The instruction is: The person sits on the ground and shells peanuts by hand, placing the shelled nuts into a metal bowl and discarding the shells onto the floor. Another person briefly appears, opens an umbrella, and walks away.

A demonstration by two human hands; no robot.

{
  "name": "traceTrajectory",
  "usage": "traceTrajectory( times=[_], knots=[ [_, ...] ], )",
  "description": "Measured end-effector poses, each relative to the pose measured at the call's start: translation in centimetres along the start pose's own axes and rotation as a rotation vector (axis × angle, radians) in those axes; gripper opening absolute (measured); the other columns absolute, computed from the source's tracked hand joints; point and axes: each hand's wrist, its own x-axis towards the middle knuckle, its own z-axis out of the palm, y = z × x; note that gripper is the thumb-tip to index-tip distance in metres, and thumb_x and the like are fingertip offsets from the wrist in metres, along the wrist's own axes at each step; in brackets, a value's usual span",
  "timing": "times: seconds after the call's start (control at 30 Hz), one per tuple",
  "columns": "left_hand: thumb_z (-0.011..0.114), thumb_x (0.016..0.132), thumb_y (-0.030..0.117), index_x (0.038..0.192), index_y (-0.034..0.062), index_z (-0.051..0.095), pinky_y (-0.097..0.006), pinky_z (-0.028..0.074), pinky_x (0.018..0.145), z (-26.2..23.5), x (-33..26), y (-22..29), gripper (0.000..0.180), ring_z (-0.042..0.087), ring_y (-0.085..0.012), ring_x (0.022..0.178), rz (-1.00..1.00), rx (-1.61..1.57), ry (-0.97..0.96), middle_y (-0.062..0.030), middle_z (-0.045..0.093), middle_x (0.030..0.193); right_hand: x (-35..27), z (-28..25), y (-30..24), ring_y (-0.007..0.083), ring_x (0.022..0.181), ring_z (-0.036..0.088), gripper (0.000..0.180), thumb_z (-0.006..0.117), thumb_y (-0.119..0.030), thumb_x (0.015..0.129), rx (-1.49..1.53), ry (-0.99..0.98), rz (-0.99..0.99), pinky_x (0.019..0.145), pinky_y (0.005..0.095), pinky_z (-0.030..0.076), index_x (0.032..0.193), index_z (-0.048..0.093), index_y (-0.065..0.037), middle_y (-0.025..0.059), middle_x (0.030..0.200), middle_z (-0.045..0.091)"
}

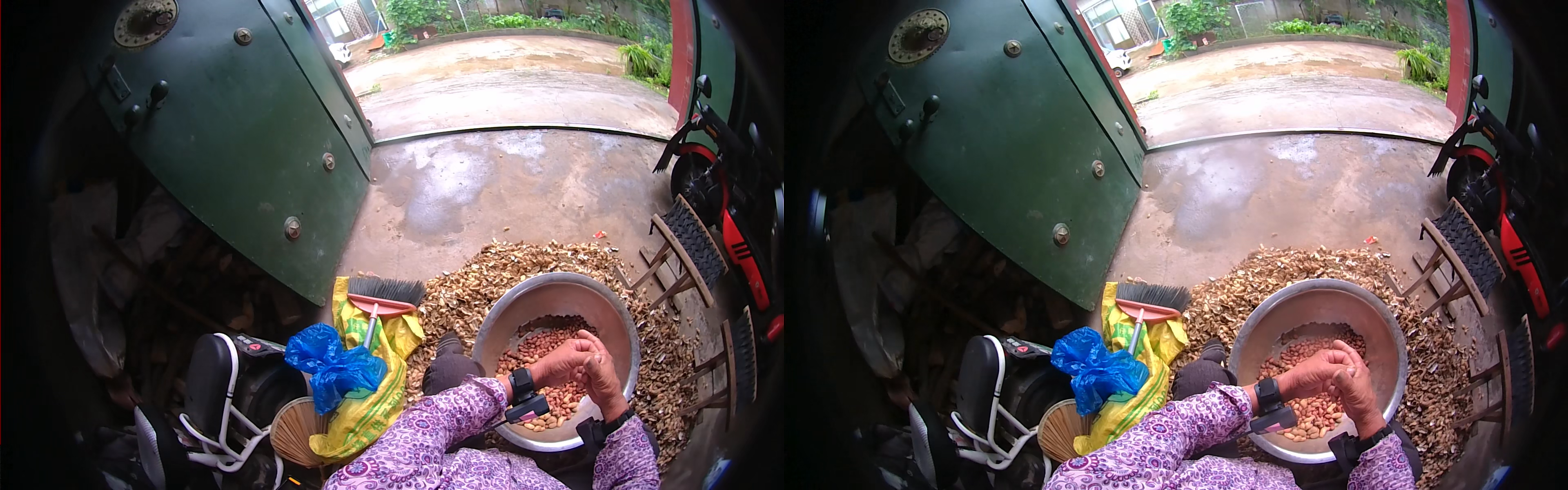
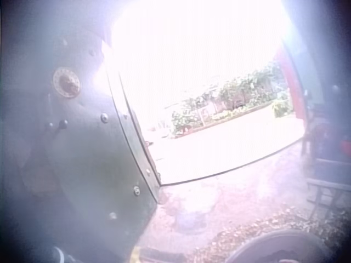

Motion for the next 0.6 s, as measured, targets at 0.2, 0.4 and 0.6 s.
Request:
traceTrajectory(
  times=[0.2, 0.4, 0.6],
  knots=[
    [0.057, 0.072, 0.013, 0.073, 0.0067, 0.05, -0.017, 0.039, 0.043, -0.2, 0.1, 0.0, 0.01, 0.046, -0.0061, 0.048, -0.004, 0.022, -0.01, 0.0009, 0.049, 0.064, -0.2, -0.6, -0.3, 0.0095, 0.079, 0.05, 0.104, 0.07, -0.053, 0.053, -0.028, -0.07, 0.026, 0.063, 0.0173, 0.043, 0.124, 0.02, 0.004, 0.0076, 0.098, 0.047],
    [0.057, 0.071, 0.013, 0.074, 0.0068, 0.051, -0.018, 0.041, 0.045, -0.7, 0.1, -0.1, 0.009, 0.049, -0.0069, 0.05, 0.015, 0.07, -0.02, 0.0009, 0.051, 0.063, -0.1, -0.4, -0.4, 0.011, 0.083, 0.05, 0.108, 0.07, -0.055, 0.051, -0.063, -0.078, 0.071, 0.065, 0.0183, 0.044, 0.125, 0.018, 0.004, 0.0087, 0.1, 0.047],
    [0.056, 0.07, 0.011, 0.073, 0.0057, 0.052, -0.018, 0.041, 0.045, -0.7, -0.1, 0.0, 0.007, 0.049, -0.0073, 0.051, 0.059, 0.108, -0.035, 0.0003, 0.051, 0.066, 0.0, 0.5, -0.3, 0.0068, 0.072, 0.05, 0.107, 0.071, -0.053, 0.05, -0.013, -0.042, 0.03, 0.052, 0.0139, 0.042, 0.125, 0.019, 0.003, 0.0071, 0.099, 0.047]
  ],
)
